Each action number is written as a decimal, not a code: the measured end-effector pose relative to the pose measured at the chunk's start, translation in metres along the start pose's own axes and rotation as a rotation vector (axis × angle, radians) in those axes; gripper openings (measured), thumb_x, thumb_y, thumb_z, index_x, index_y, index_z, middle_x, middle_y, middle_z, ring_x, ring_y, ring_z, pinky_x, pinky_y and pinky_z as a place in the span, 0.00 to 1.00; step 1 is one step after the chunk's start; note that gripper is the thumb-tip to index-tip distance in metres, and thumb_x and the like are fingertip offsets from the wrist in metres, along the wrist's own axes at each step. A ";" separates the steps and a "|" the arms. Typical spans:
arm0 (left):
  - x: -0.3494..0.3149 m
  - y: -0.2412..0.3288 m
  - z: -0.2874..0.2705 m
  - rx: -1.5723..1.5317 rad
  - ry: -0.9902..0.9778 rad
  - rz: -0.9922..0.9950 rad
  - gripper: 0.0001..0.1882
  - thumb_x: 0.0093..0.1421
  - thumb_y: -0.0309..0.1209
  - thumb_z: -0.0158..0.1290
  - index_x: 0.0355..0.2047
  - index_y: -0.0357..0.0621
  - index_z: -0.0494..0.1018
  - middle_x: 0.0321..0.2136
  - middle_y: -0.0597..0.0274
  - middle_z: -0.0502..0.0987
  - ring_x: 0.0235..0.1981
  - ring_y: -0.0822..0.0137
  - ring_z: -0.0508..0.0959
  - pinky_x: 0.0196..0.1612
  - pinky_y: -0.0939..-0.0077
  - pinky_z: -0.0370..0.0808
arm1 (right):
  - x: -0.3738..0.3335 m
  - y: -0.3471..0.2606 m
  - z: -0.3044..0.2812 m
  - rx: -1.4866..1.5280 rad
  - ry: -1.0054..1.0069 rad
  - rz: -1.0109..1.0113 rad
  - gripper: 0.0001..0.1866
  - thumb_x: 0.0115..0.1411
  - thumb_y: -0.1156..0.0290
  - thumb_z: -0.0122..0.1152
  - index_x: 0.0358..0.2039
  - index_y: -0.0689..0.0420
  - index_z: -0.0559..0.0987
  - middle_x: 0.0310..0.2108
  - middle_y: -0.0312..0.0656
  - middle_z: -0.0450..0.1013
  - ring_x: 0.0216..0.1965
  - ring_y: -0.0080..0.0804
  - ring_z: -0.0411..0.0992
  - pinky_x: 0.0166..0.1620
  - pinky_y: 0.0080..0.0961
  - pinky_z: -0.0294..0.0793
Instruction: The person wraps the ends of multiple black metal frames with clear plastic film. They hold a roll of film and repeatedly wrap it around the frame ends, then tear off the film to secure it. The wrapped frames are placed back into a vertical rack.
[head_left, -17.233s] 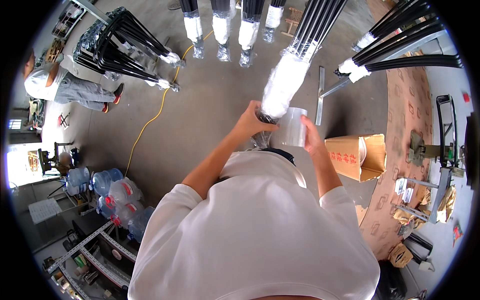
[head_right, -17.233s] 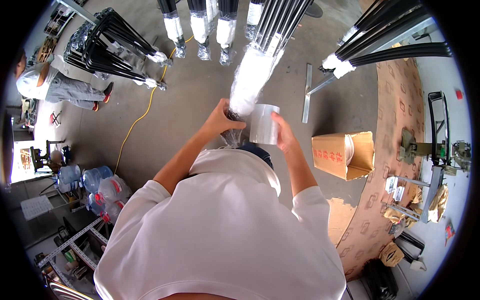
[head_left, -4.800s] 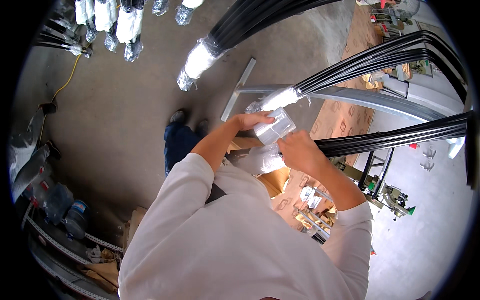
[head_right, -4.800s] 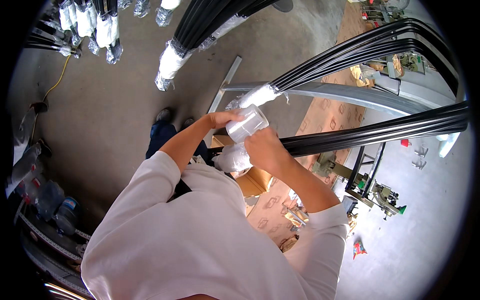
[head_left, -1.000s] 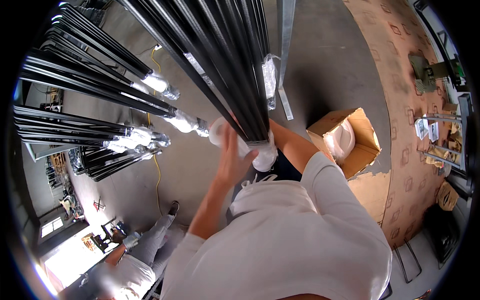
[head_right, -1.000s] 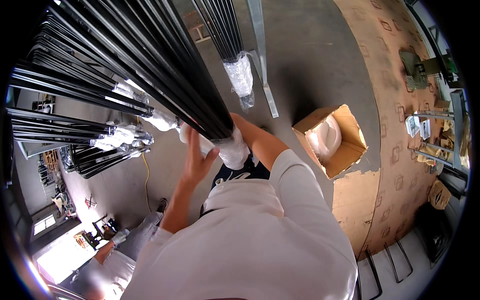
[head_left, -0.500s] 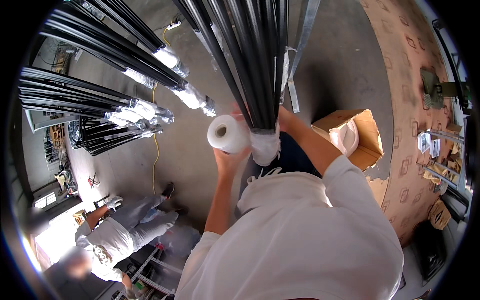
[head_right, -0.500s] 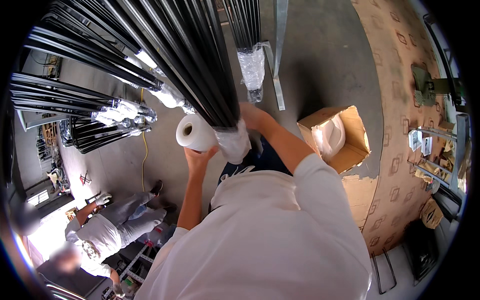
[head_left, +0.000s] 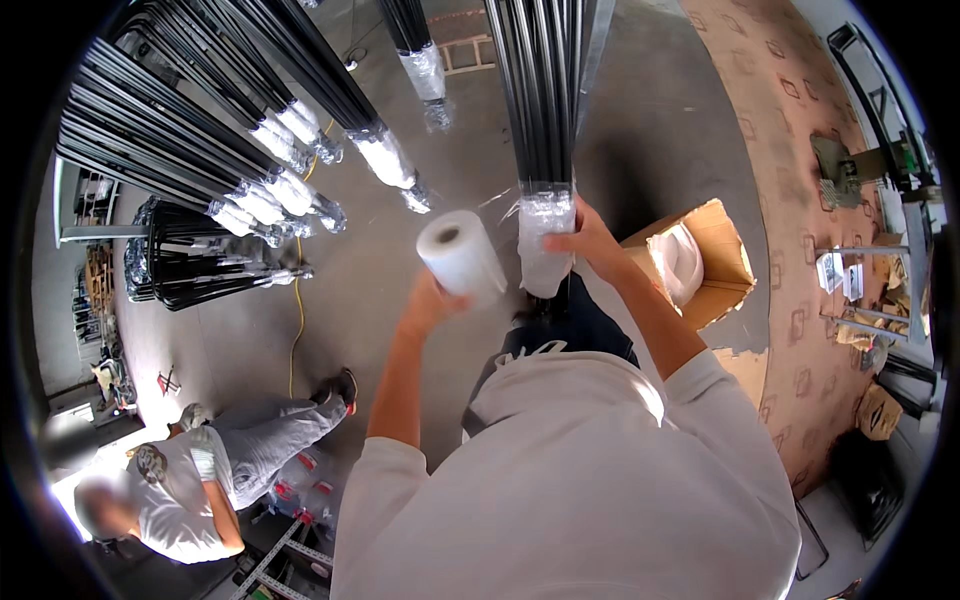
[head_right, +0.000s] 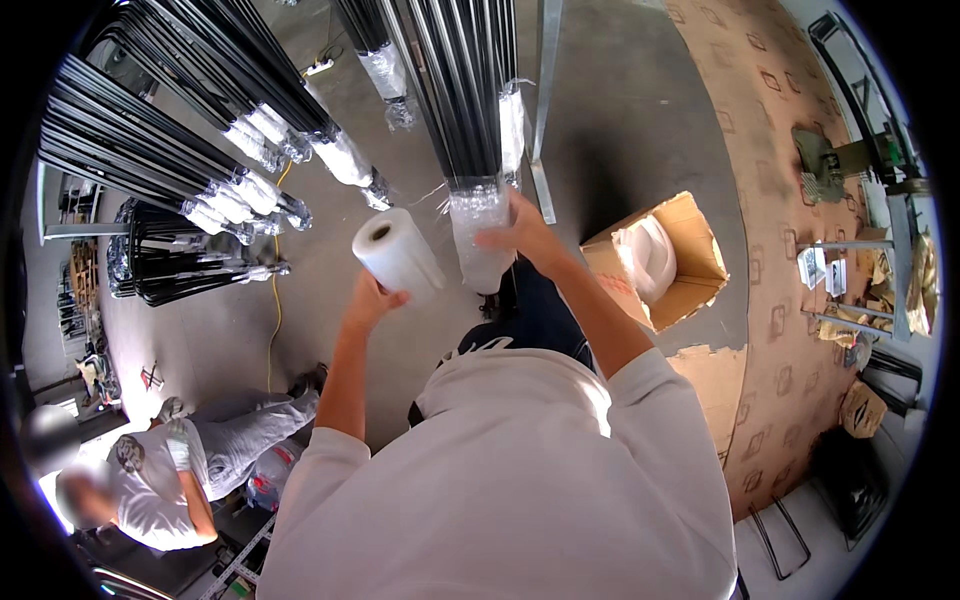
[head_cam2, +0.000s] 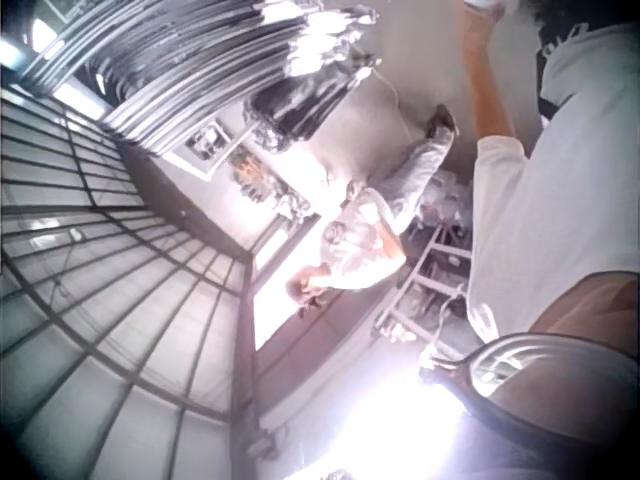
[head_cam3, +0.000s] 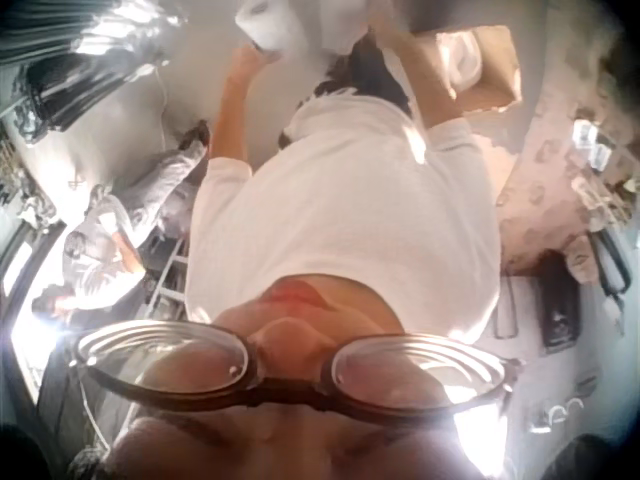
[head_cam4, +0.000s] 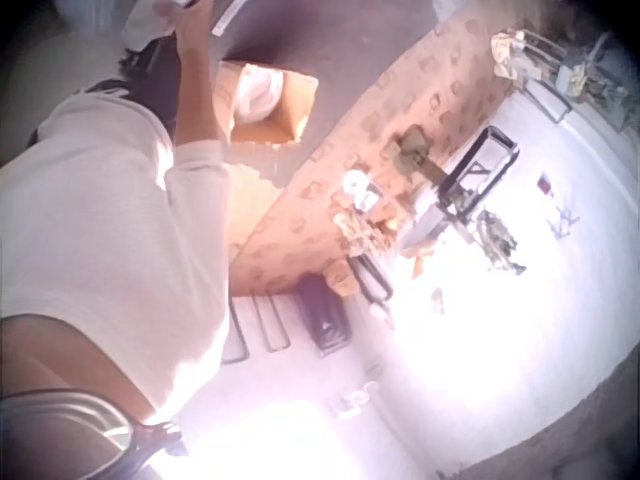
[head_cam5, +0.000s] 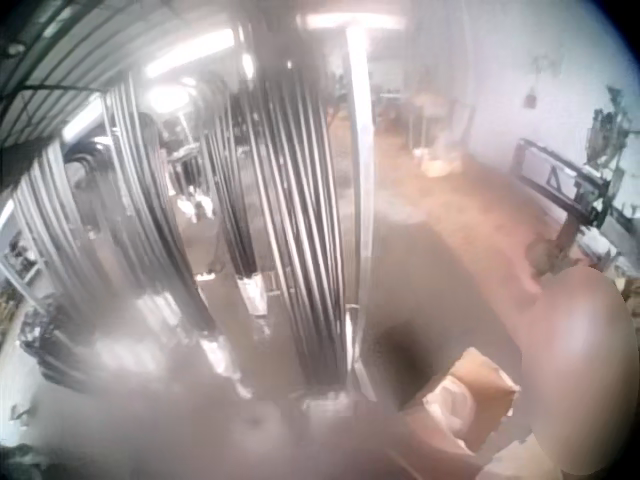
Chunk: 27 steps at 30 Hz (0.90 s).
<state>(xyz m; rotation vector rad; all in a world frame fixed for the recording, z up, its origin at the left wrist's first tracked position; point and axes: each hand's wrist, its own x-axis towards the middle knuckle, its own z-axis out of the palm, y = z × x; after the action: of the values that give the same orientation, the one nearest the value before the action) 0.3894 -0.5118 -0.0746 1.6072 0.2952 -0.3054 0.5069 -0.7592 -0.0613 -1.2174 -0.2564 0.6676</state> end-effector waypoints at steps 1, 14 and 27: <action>-0.008 0.000 0.012 0.032 -0.022 0.134 0.36 0.37 0.28 0.63 0.48 0.40 0.60 0.45 0.60 0.68 0.44 0.66 0.70 0.47 0.70 0.68 | -0.007 -0.004 0.004 -0.021 0.053 -0.049 0.36 0.43 0.65 0.66 0.52 0.56 0.60 0.48 0.39 0.62 0.49 0.29 0.61 0.52 0.26 0.59; -0.047 0.044 0.122 0.393 -0.040 0.304 0.42 0.35 0.31 0.64 0.52 0.44 0.55 0.46 0.53 0.67 0.48 0.55 0.68 0.48 0.67 0.66 | -0.113 0.012 0.050 -0.011 0.238 -0.320 0.66 0.32 0.64 0.74 0.60 0.59 0.32 0.53 0.47 0.56 0.55 0.35 0.56 0.55 0.29 0.56; 0.075 0.070 0.123 -0.156 0.059 0.274 0.20 0.51 0.38 0.55 0.40 0.36 0.69 0.35 0.64 0.73 0.38 0.74 0.71 0.43 0.78 0.65 | -0.125 0.007 -0.001 -0.282 0.349 -0.120 0.45 0.28 0.71 0.73 0.49 0.59 0.61 0.44 0.42 0.65 0.47 0.31 0.64 0.50 0.28 0.62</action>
<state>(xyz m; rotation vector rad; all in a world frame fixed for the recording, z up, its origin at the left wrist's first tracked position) 0.4833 -0.6380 -0.0441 1.4825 0.1369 -0.0241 0.4070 -0.8342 -0.0477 -1.5517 -0.1317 0.3124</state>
